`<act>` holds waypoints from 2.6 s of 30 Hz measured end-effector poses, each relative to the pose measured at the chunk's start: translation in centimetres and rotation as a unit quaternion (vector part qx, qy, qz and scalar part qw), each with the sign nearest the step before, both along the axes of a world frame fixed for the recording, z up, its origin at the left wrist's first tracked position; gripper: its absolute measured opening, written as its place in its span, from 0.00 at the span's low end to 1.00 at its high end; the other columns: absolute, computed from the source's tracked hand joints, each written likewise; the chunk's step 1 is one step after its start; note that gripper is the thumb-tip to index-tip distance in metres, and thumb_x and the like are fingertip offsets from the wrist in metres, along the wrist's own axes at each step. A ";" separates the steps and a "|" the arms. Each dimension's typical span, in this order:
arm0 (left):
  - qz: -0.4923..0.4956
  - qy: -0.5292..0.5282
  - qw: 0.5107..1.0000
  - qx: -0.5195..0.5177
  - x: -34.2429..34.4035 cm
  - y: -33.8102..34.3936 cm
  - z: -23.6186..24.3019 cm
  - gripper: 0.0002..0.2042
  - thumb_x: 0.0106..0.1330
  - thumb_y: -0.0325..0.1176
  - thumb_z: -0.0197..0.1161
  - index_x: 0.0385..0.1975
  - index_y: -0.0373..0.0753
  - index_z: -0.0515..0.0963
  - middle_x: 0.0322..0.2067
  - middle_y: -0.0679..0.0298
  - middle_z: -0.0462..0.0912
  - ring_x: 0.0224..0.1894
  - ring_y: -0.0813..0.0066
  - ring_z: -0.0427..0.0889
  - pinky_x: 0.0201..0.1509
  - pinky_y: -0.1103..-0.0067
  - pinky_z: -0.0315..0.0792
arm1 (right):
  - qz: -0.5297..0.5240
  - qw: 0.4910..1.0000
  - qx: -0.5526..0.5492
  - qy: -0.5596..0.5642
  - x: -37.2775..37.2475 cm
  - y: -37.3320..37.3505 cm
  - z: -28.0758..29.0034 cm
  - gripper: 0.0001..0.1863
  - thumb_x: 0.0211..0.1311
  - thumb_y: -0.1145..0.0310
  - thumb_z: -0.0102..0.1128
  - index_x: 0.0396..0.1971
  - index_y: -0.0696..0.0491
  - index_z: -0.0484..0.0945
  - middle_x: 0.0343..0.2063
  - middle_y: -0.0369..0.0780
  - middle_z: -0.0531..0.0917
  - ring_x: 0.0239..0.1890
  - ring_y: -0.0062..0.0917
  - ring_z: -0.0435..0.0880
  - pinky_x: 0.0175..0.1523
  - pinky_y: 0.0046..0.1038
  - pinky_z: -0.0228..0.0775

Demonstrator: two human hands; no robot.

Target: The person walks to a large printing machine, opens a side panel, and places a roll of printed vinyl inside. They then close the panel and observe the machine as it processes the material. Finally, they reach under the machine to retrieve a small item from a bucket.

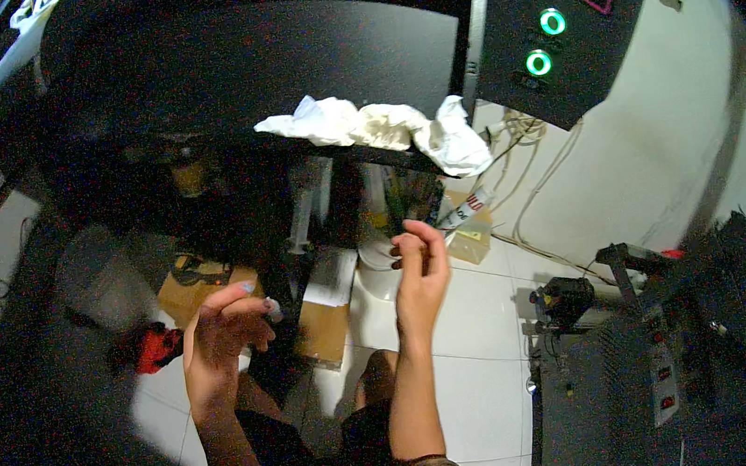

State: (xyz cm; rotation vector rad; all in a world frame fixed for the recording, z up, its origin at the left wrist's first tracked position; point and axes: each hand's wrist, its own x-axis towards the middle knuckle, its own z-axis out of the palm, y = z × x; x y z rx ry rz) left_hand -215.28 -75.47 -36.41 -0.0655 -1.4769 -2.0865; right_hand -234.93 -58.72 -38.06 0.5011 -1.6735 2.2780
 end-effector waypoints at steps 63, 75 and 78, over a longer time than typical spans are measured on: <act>0.208 -0.101 0.950 -0.208 5.4 3.6 -6.0 0.30 0.74 0.41 0.55 0.72 0.34 0.58 0.24 0.54 0.85 0.27 0.63 0.87 0.35 0.72 0.78 | 0.470 0.849 0.018 -0.242 10.1 -4.6 -7.6 0.09 0.72 0.69 0.58 0.46 0.57 0.74 0.35 0.37 0.80 0.35 0.18 0.79 0.37 0.19 0.74; 0.257 -0.081 0.961 -0.069 6.7 3.9 -8.4 0.26 0.72 0.33 0.58 0.68 0.34 0.66 0.50 0.53 0.85 0.37 0.75 0.87 0.44 0.80 0.77 | 0.516 0.810 0.072 -0.269 10.5 -7.8 -8.0 0.16 0.72 0.64 0.60 0.53 0.55 0.74 0.40 0.35 0.82 0.33 0.16 0.81 0.33 0.17 0.78; 0.355 -0.043 0.931 -0.078 7.3 2.7 -9.4 0.21 0.73 0.31 0.51 0.63 0.32 0.71 0.43 0.57 0.85 0.34 0.80 0.76 0.44 0.83 0.68 | 0.518 0.825 0.079 -0.209 11.4 -9.2 -7.1 0.12 0.73 0.66 0.58 0.49 0.55 0.75 0.40 0.36 0.83 0.32 0.16 0.81 0.29 0.17 0.75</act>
